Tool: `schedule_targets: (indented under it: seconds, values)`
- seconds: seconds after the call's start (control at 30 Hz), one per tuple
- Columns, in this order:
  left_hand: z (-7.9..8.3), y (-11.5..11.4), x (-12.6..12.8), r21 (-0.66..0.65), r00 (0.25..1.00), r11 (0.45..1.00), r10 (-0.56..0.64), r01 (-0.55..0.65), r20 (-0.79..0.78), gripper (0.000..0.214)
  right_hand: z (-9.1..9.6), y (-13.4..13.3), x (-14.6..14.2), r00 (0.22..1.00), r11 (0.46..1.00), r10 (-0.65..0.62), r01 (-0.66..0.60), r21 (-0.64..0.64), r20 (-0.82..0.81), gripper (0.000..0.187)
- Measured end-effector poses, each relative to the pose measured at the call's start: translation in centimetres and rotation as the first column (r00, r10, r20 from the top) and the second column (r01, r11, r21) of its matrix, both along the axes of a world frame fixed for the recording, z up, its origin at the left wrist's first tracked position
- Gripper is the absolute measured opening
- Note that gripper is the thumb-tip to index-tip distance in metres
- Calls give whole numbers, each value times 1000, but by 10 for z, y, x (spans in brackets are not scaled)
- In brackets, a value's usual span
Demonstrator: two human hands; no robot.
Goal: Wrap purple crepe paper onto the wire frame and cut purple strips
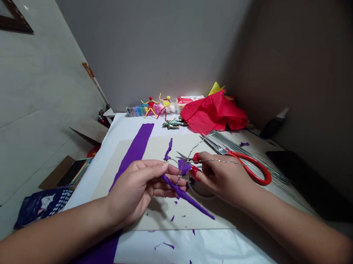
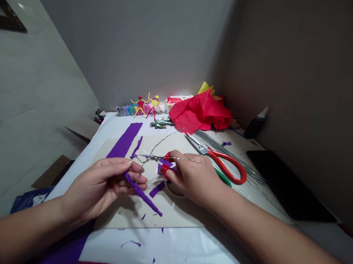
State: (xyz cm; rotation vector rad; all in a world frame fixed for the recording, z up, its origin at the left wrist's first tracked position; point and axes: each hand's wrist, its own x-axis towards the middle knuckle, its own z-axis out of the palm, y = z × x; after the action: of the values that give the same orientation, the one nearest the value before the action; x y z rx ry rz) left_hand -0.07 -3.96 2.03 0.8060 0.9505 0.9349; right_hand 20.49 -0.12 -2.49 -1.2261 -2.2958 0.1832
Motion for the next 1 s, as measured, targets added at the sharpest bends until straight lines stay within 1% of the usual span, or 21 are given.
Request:
schedule_targets:
  seconds: [0.1, 0.2, 0.33, 0.43, 0.53, 0.63, 0.77, 1.0]
  values:
    - [0, 2, -1, -21, 1000, 1000, 14, -14, 23, 21, -1, 3, 4, 992, 989, -39, 21, 146, 120, 13]
    - [2, 3, -1, -76, 999, 997, 21, -19, 24, 25, -1, 1, 4, 982, 976, -33, -8, 217, 184, 14]
    - [6, 2, 0, -127, 1000, 992, -6, 7, 12, 29, 1, -3, 2, 971, 967, -40, -21, 252, 235, 16]
    - [6, 1, 0, -128, 999, 991, -32, 32, 6, 28, 5, -4, 1, 975, 966, -11, -47, 254, 224, 18]
    - [5, 0, -1, -99, 998, 994, -52, 48, -35, 26, 8, -5, 1, 979, 966, -3, -49, 254, 203, 15]
    - [3, 0, -2, -55, 994, 996, -69, 64, -80, 26, 9, -6, 2, 971, 965, 0, -63, 255, 238, 14]
    - [3, 3, -4, -20, 991, 997, -75, 73, -114, 27, 8, -4, 5, 960, 949, -4, -85, 303, 280, 16]
    - [4, 3, -5, -3, 988, 996, -89, 89, -124, 27, 10, 0, 10, 943, 924, -9, -119, 364, 333, 18]
